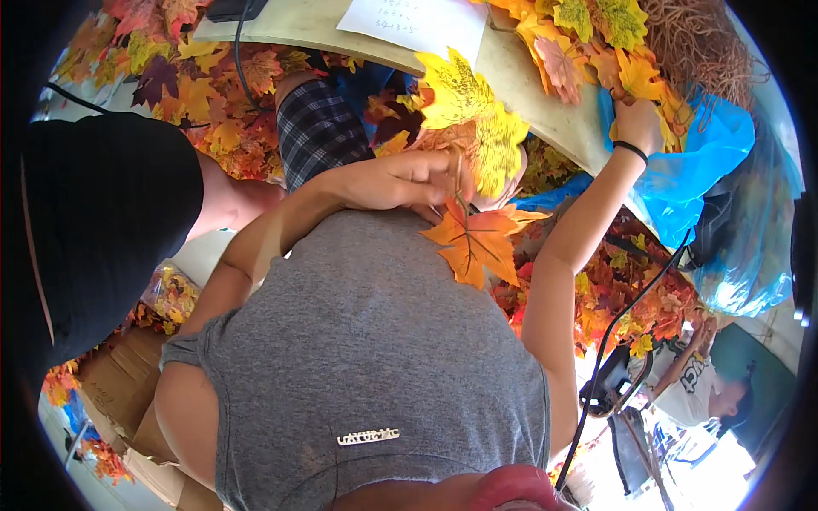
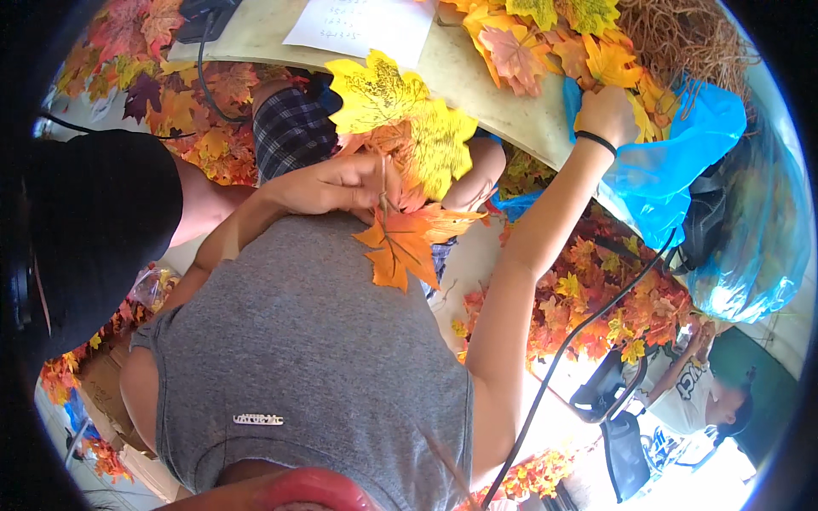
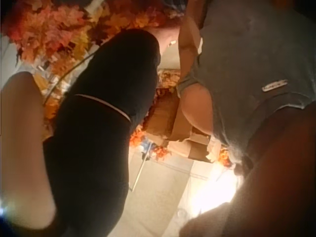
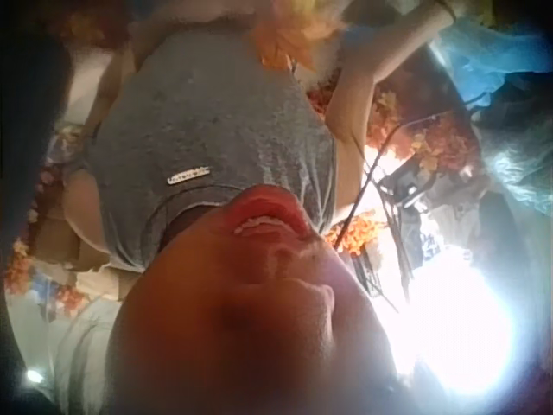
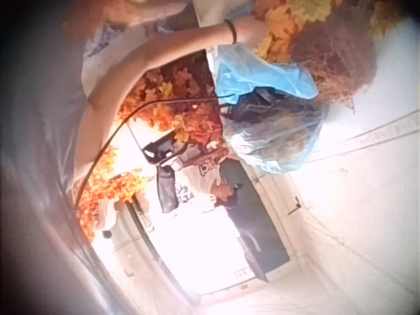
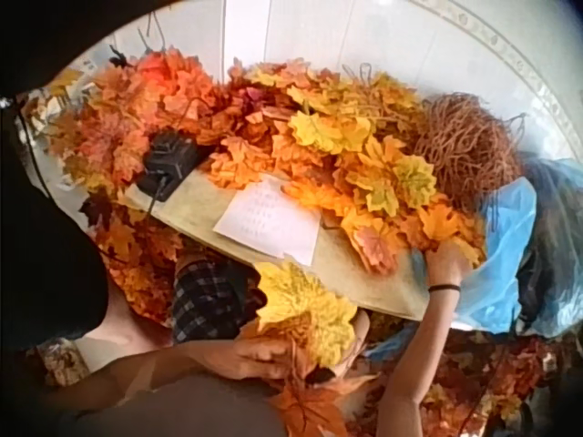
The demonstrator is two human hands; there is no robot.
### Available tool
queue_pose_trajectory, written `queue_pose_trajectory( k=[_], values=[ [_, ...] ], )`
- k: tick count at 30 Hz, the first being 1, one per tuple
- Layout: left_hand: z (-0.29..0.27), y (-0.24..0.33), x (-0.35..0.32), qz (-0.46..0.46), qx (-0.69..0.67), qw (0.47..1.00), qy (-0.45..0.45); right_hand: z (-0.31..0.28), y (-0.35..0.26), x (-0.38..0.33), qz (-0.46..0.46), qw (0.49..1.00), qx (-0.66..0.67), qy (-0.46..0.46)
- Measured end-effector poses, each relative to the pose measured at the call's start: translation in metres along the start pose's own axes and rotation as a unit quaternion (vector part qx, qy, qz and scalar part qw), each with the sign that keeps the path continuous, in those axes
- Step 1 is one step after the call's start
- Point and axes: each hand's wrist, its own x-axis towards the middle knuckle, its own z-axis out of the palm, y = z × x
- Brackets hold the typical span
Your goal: The person assembles artificial foliage by attaching artificial maple leaves onto branch stems by hand.
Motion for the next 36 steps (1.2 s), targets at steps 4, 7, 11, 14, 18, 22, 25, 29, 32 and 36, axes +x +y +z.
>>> queue_pose_trajectory(
  k=[4, 7, 11, 14, 18, 22, 25, 29, 32, 36],
  values=[
    [-0.014, -0.015, 0.002, 0.054, 0.118, 0.985, -0.11, -0.003, 0.001, 0.001, -0.029, 0.999, 0.0, -0.023],
    [-0.011, -0.001, 0.004, 0.004, 0.169, 0.978, -0.125, 0.002, 0.003, 0.001, -0.057, 0.998, -0.018, 0.017],
    [-0.004, 0.002, 0.002, 0.024, 0.226, 0.973, -0.029, -0.006, 0.006, 0.0, -0.061, 0.996, 0.044, 0.047],
    [-0.007, -0.004, -0.003, 0.037, 0.15, 0.985, 0.073, -0.005, 0.013, 0.005, -0.063, 0.982, 0.169, 0.052],
    [-0.008, -0.01, -0.002, 0.043, 0.135, 0.982, 0.121, -0.008, 0.015, 0.01, -0.057, 0.969, 0.217, 0.107],
    [-0.01, -0.013, -0.001, 0.122, 0.061, 0.967, 0.213, -0.025, 0.018, 0.006, -0.037, 0.931, 0.286, 0.225],
    [-0.014, -0.008, 0.0, 0.149, 0.052, 0.957, 0.245, -0.037, 0.017, 0.005, -0.027, 0.88, 0.389, 0.269],
    [-0.01, -0.002, -0.001, 0.113, 0.004, 0.957, 0.269, -0.04, 0.023, 0.013, -0.076, 0.852, 0.462, 0.234],
    [-0.009, 0.0, 0.002, 0.106, -0.013, 0.949, 0.296, -0.034, 0.025, 0.02, -0.091, 0.805, 0.551, 0.199],
    [-0.009, 0.003, 0.002, 0.099, -0.045, 0.951, 0.29, -0.045, 0.028, 0.008, -0.058, 0.735, 0.65, 0.184]
  ],
)
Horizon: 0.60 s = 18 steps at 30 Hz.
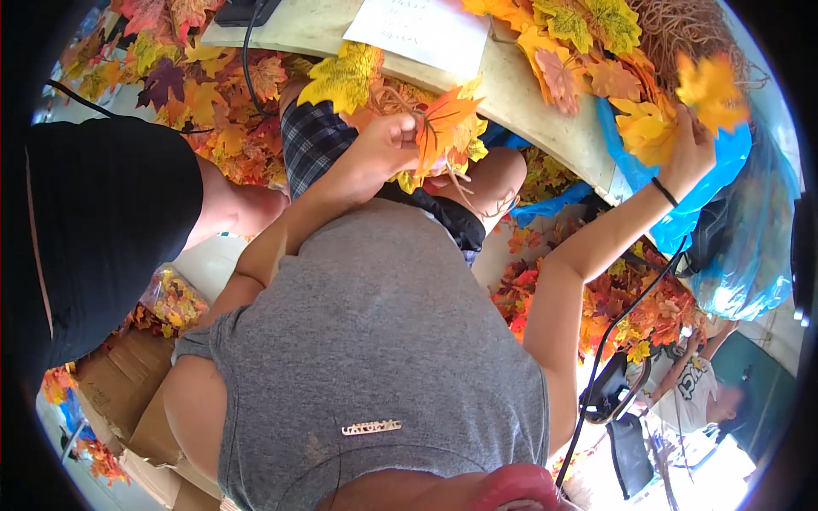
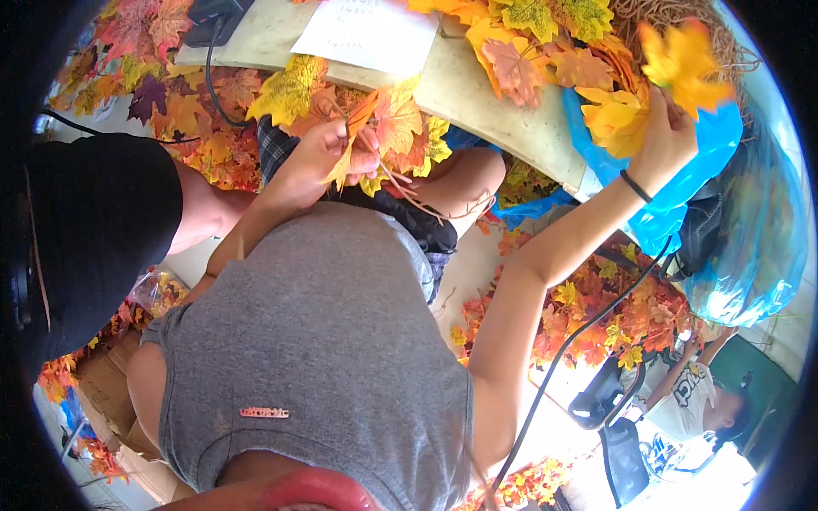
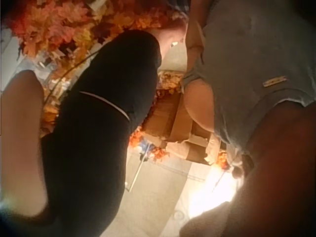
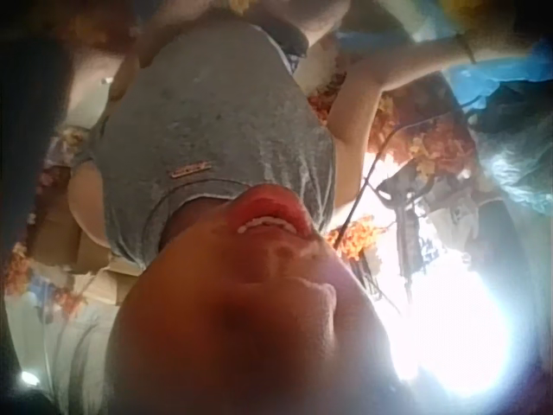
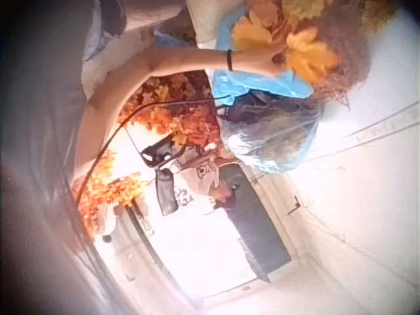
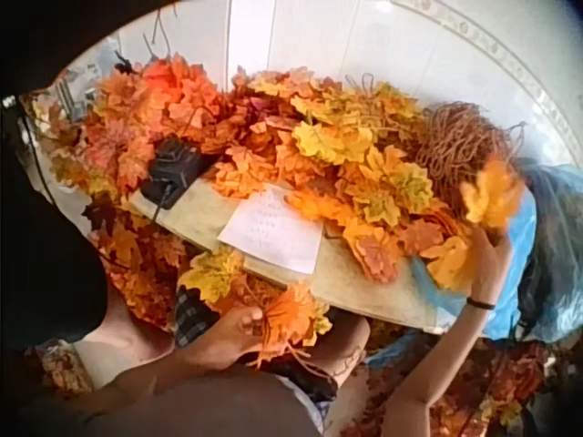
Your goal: The person assembles artificial foliage by attaching artificial maple leaves onto branch stems by hand.
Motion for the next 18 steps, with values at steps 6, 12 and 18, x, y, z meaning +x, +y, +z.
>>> queue_pose_trajectory(
  k=[6, 12, 18],
  values=[
    [0.0, 0.007, 0.003, 0.005, -0.05, 0.999, 0.018, 0.013, -0.061, -0.026, -0.104, 0.983, 0.127, 0.084],
    [-0.006, 0.009, 0.004, 0.083, -0.103, 0.991, 0.019, 0.044, -0.085, -0.107, -0.273, 0.674, 0.168, -0.665],
    [-0.001, 0.008, 0.002, 0.061, -0.245, 0.967, -0.046, 0.063, -0.069, -0.16, -0.089, 0.868, 0.146, -0.465]
  ],
)
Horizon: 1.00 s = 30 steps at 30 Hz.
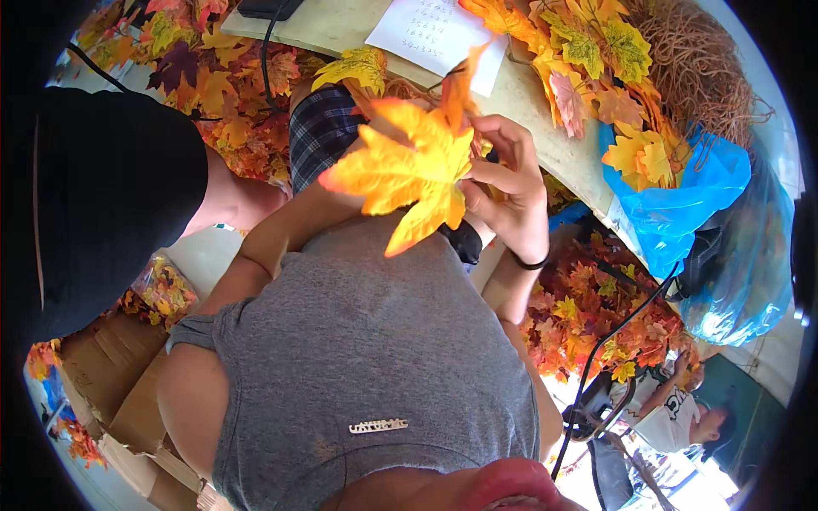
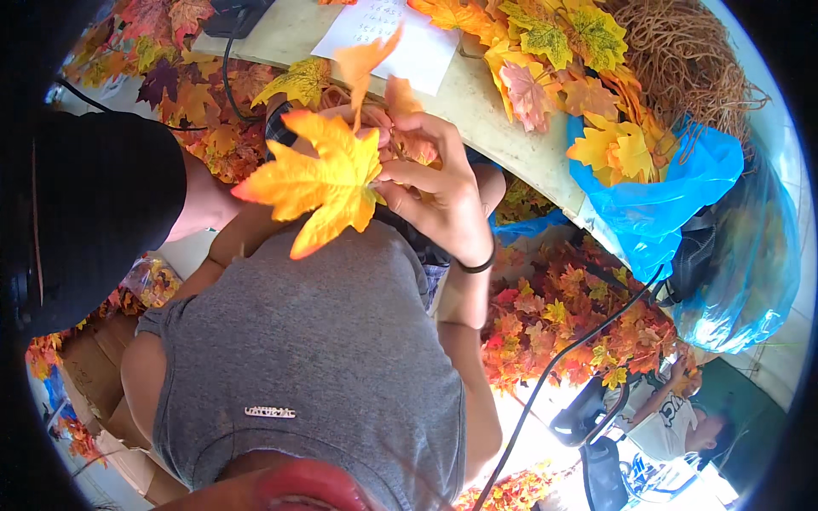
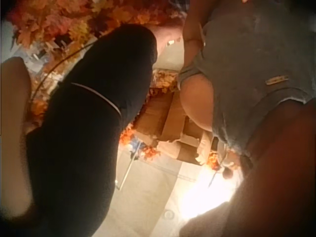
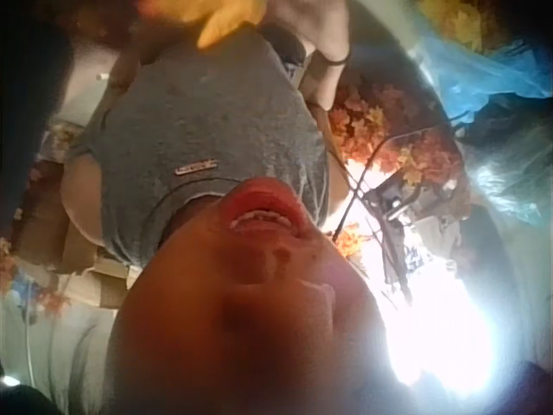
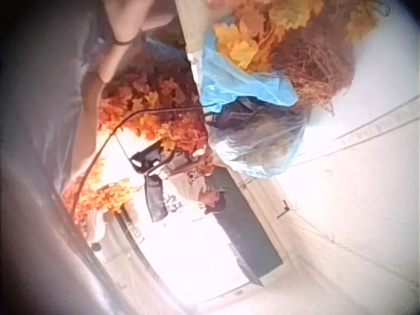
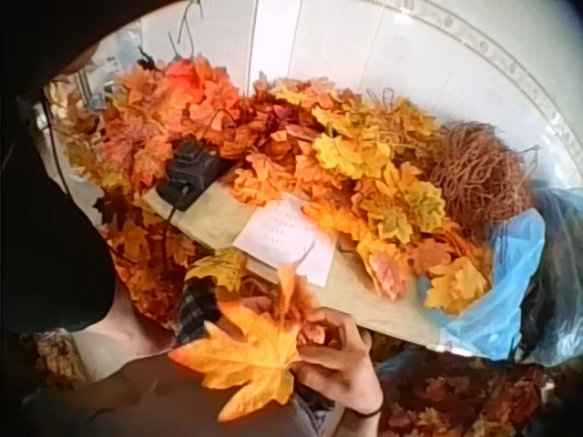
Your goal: The person assembles artificial foliage by attaching artificial maple leaves onto branch stems by hand.
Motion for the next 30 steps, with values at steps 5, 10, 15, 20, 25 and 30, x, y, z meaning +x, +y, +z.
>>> queue_pose_trajectory(
  k=[5, 10, 15, 20, 25, 30],
  values=[
    [-0.006, -0.001, 0.002, -0.038, -0.107, 0.994, -0.007, 0.021, 0.0, -0.019, 0.023, 0.981, 0.074, 0.178],
    [0.008, 0.014, 0.003, 0.017, 0.013, 0.999, -0.027, 0.027, 0.007, -0.034, 0.076, 0.963, 0.039, 0.257],
    [0.012, 0.017, 0.005, 0.048, 0.02, 0.999, -0.012, 0.042, -0.001, -0.021, 0.155, 0.937, 0.124, 0.288],
    [0.012, 0.026, 0.004, 0.128, 0.054, 0.989, -0.049, 0.046, -0.007, -0.002, 0.178, 0.933, 0.198, 0.243],
    [0.01, 0.047, 0.002, 0.113, 0.167, 0.978, -0.06, 0.051, 0.001, 0.0, 0.143, 0.931, 0.25, 0.223],
    [0.008, 0.045, 0.006, 0.202, 0.279, 0.938, -0.047, 0.045, 0.004, 0.004, 0.161, 0.901, 0.383, 0.125]
  ],
)
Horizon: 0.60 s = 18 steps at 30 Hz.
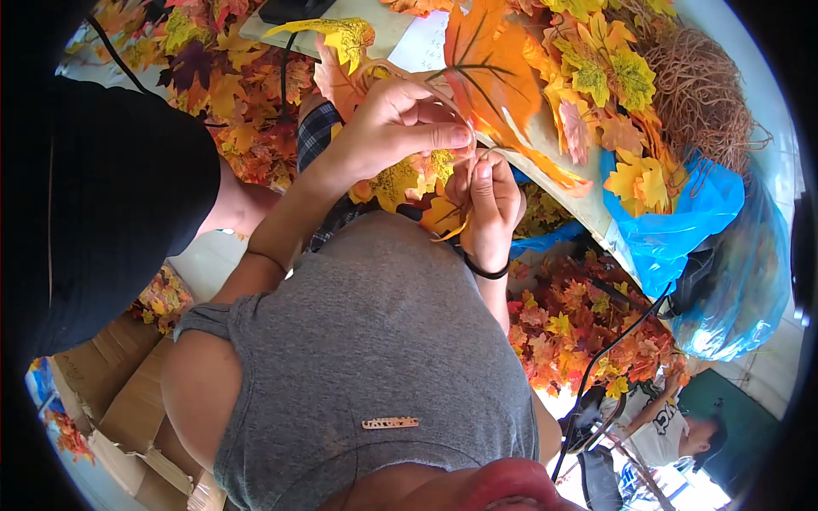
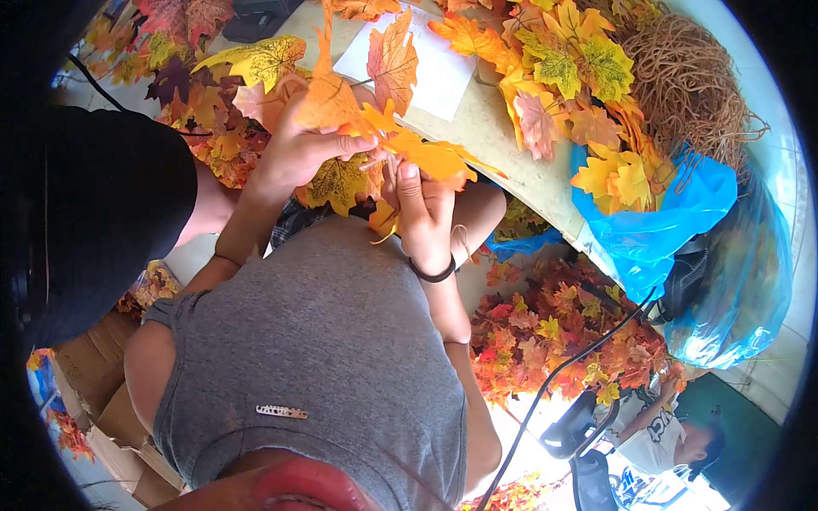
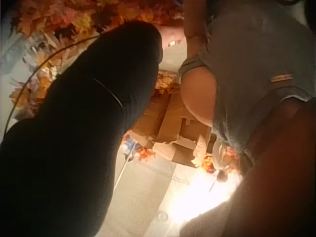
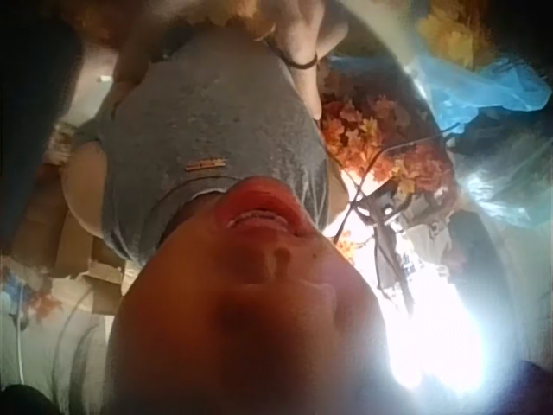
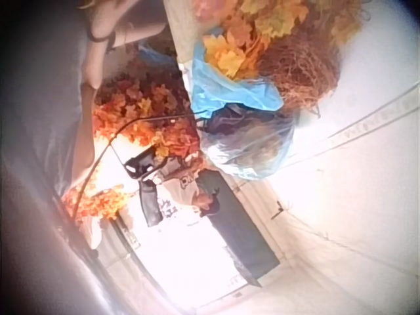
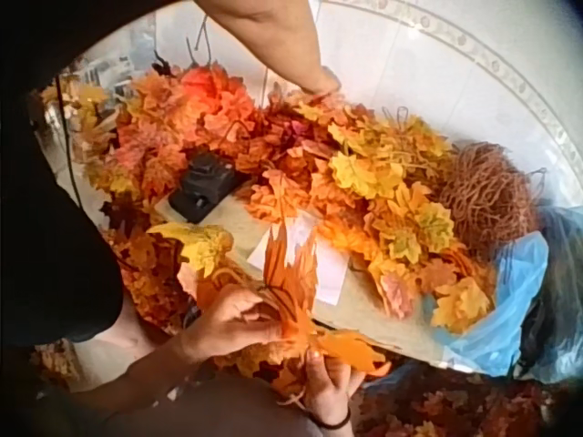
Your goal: The person assembles artificial foliage by attaching artificial maple leaves onto branch stems by hand.
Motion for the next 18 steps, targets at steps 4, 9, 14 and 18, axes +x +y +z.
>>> queue_pose_trajectory(
  k=[4, 9, 14, 18],
  values=[
    [-0.017, -0.006, -0.001, 0.07, 0.198, 0.977, -0.029, 0.007, -0.002, -0.002, 0.035, 0.998, 0.044, 0.001],
    [0.003, -0.015, 0.0, 0.034, -0.113, 0.992, -0.036, 0.007, -0.004, -0.002, 0.05, 0.996, -0.009, 0.069],
    [0.007, -0.016, -0.004, 0.07, -0.152, 0.983, 0.077, -0.005, 0.001, 0.002, -0.082, 0.982, 0.063, 0.157],
    [0.018, -0.01, -0.009, 0.062, -0.11, 0.985, 0.118, 0.003, -0.018, 0.0, -0.16, 0.965, 0.043, 0.204]
  ],
)
